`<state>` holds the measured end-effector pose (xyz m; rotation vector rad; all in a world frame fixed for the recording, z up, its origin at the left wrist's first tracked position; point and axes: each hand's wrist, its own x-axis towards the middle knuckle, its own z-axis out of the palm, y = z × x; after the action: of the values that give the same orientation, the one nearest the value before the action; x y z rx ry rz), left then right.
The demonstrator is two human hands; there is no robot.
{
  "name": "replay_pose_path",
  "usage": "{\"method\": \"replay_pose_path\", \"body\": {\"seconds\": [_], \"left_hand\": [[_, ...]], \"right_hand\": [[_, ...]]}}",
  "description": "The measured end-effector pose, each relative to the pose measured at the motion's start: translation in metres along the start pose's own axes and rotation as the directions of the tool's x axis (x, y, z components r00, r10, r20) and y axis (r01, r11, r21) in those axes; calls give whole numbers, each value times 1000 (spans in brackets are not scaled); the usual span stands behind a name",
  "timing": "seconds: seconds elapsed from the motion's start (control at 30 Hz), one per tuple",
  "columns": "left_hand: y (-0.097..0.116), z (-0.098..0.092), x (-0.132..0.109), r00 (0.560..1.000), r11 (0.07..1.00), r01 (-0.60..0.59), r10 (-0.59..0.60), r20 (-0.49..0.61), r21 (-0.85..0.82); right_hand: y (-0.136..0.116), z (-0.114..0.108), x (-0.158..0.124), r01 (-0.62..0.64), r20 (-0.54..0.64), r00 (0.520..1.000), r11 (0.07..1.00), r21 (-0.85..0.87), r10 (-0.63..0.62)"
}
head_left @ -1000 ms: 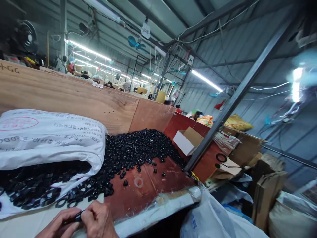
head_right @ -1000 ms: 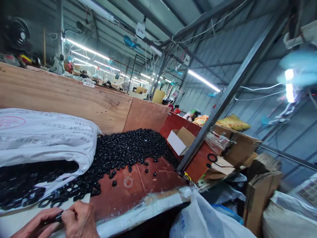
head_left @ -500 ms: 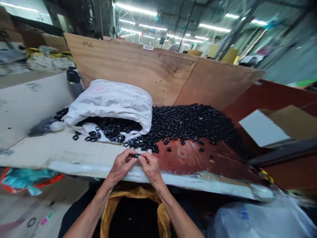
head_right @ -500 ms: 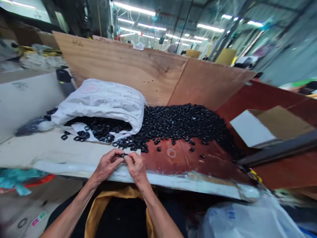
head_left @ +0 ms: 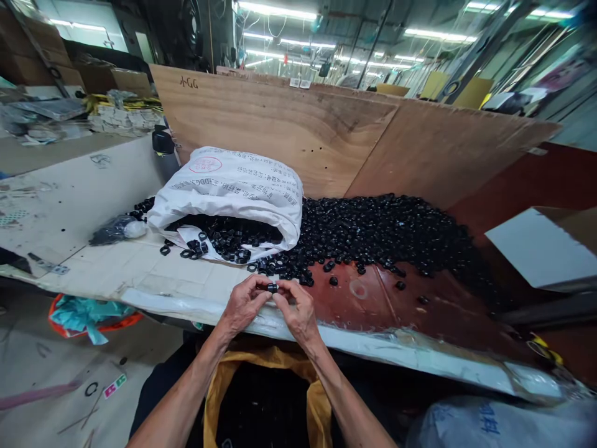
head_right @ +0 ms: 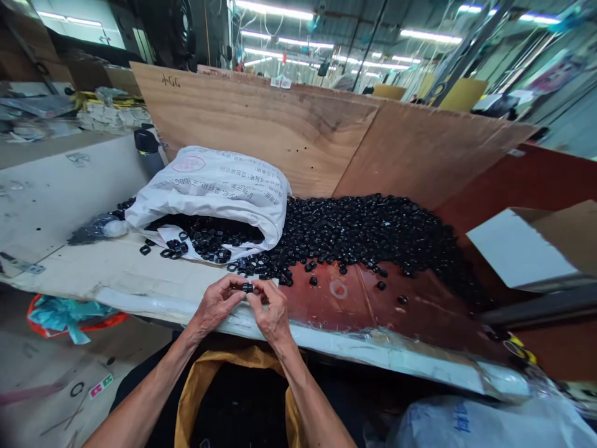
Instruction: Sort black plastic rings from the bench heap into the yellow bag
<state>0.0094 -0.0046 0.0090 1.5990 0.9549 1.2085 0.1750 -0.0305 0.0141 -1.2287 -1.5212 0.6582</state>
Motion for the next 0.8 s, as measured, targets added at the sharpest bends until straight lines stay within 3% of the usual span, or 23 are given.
{"method": "replay_pose_path", "body": {"seconds": [0.17,0.3,0.4,0.57,0.8], "left_hand": [[3,-2,0,998,999,3,-5,56,34],[3,-3,0,998,1000,26,-26,57,-2],[2,-2,0,998,999,-18,15,66,47],[3,-2,-1,998,1000,20,-22,54,24],[7,-2,0,999,999,40,-40,9,-18]], "right_hand": [[5,2,-1,-97,7,995,994,-46,97],[8,3,-2,-45,47,998,999,-3,45],[8,4,0,-69,60,995,995,-68,73],[4,5,0,-48,-20,999,994,-97,47],[4,3,-5,12,-27,1000,993,-115,-15]]}}
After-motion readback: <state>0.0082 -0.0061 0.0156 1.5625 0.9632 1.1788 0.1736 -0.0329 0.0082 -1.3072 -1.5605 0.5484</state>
